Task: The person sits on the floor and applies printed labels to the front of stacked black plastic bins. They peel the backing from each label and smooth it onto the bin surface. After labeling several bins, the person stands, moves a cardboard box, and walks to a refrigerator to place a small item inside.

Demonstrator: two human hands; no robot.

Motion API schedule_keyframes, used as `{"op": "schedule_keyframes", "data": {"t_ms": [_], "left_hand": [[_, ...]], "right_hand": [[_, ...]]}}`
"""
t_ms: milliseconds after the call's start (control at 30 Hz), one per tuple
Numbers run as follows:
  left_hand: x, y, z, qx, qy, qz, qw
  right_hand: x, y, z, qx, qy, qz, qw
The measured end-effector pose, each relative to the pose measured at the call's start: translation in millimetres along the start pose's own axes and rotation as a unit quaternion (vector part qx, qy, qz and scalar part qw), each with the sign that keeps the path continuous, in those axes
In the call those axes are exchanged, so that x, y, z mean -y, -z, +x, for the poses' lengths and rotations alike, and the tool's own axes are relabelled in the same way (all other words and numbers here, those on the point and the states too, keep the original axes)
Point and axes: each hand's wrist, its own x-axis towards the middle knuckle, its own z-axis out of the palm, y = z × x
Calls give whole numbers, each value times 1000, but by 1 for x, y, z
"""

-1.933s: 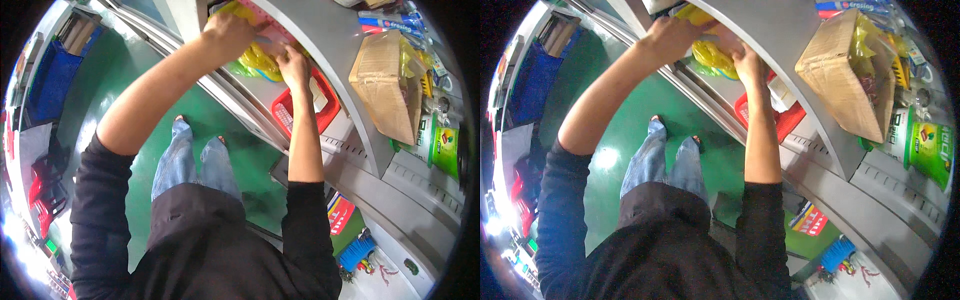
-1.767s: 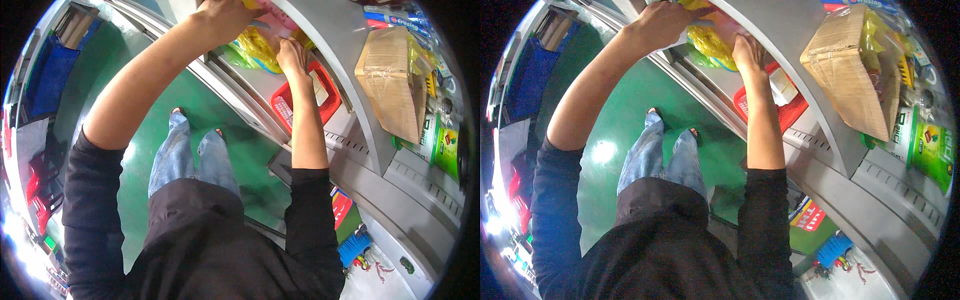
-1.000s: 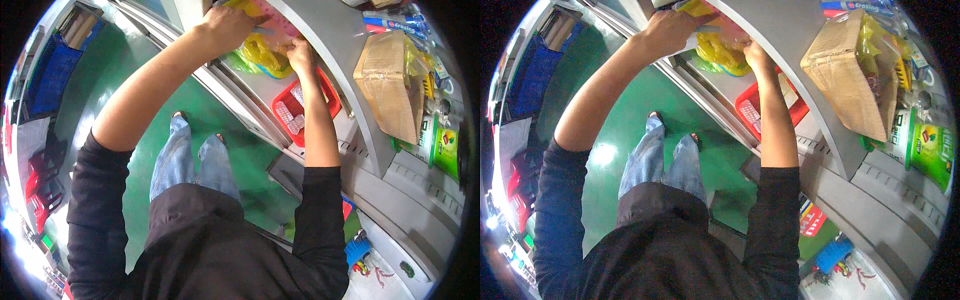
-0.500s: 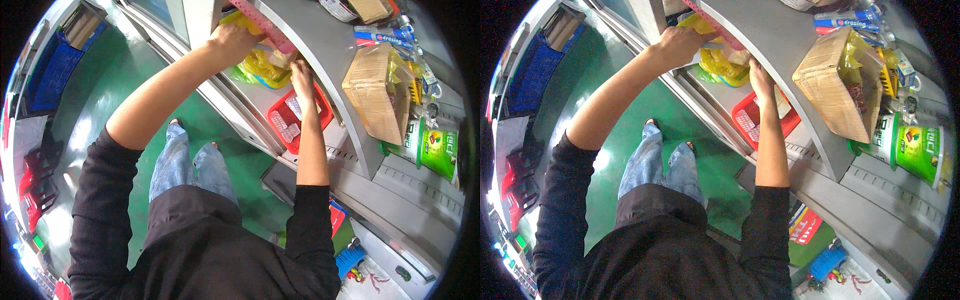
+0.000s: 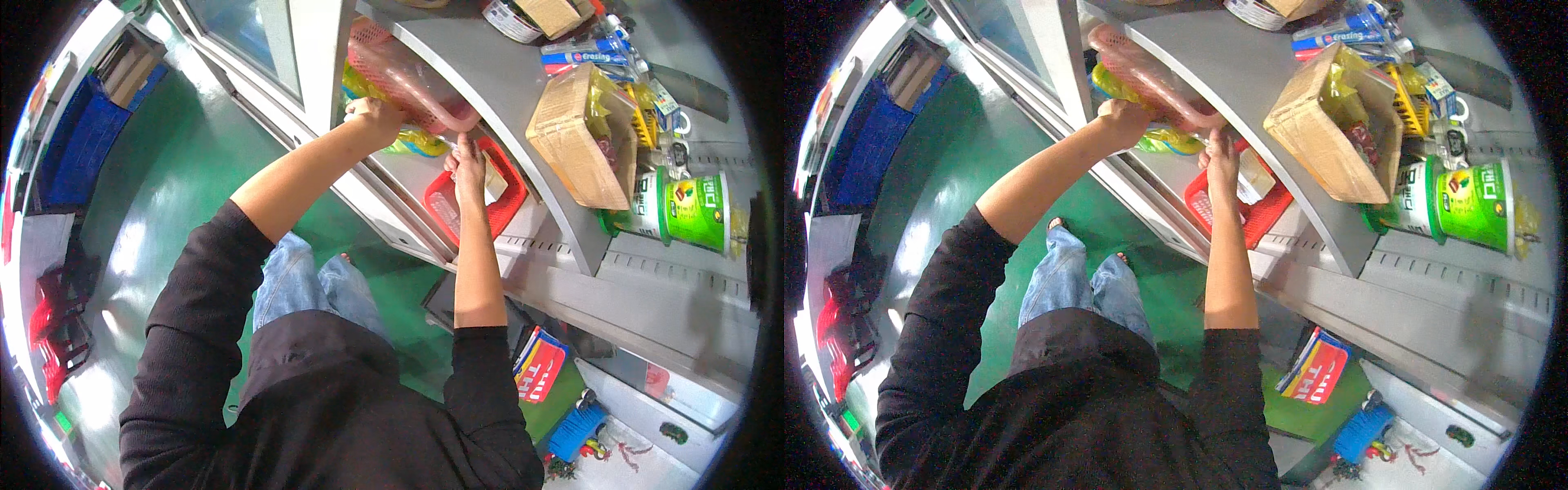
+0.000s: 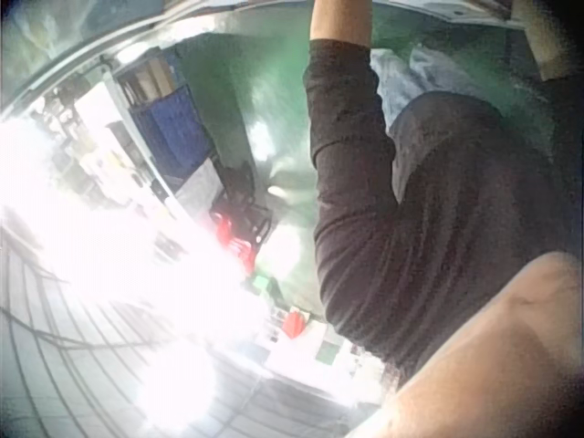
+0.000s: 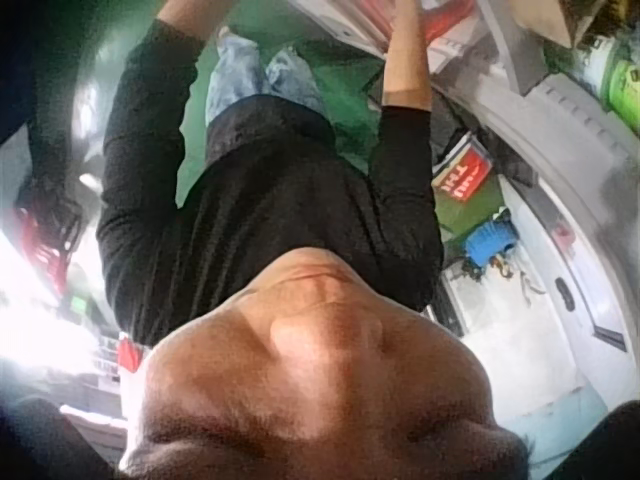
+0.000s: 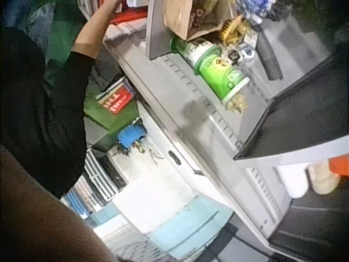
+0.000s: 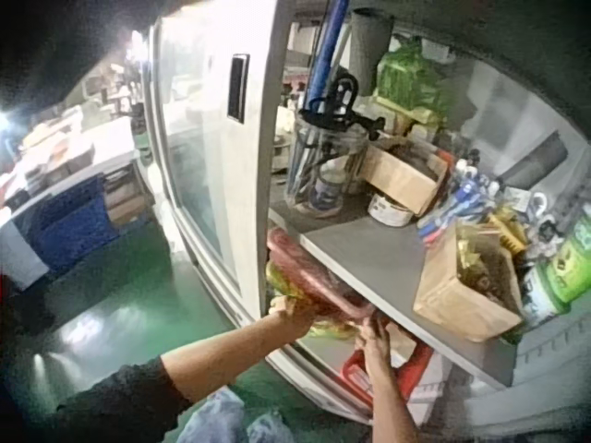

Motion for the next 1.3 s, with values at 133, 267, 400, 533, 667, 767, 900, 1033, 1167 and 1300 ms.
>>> {"op": "schedule_keyframes", "data": {"t_ms": [133,267,400,533,667,767,900,1033,1167,1300], "left_hand": [[-5,13,12,93,28,-4,995],[-4,17,20,105,46,-10,993],[1,11,25,108,15,14,994],[1,10,27,96,15,19,995],[12,25,-6,-19,-105,-17,994],[25,52,-56,-105,-218,-42,969],[55,86,-153,124,-347,-319,873],[49,65,-221,6,-442,-390,808],[108,41,-258,89,-212,-503,833],[164,33,-298,34,-96,-546,832]], "right_hand": [[12,2,-25,20,49,-64,997],[18,19,-74,10,82,-126,989],[22,41,-135,-42,97,-161,981],[40,60,-195,-47,90,-176,979],[67,66,-240,-122,94,-235,960],[93,62,-261,-146,117,-287,940],[114,14,-259,-60,165,-470,865],[106,-85,-225,109,269,-462,838],[105,-174,-198,203,269,-367,867],[97,-253,-173,268,352,-379,813]]}}
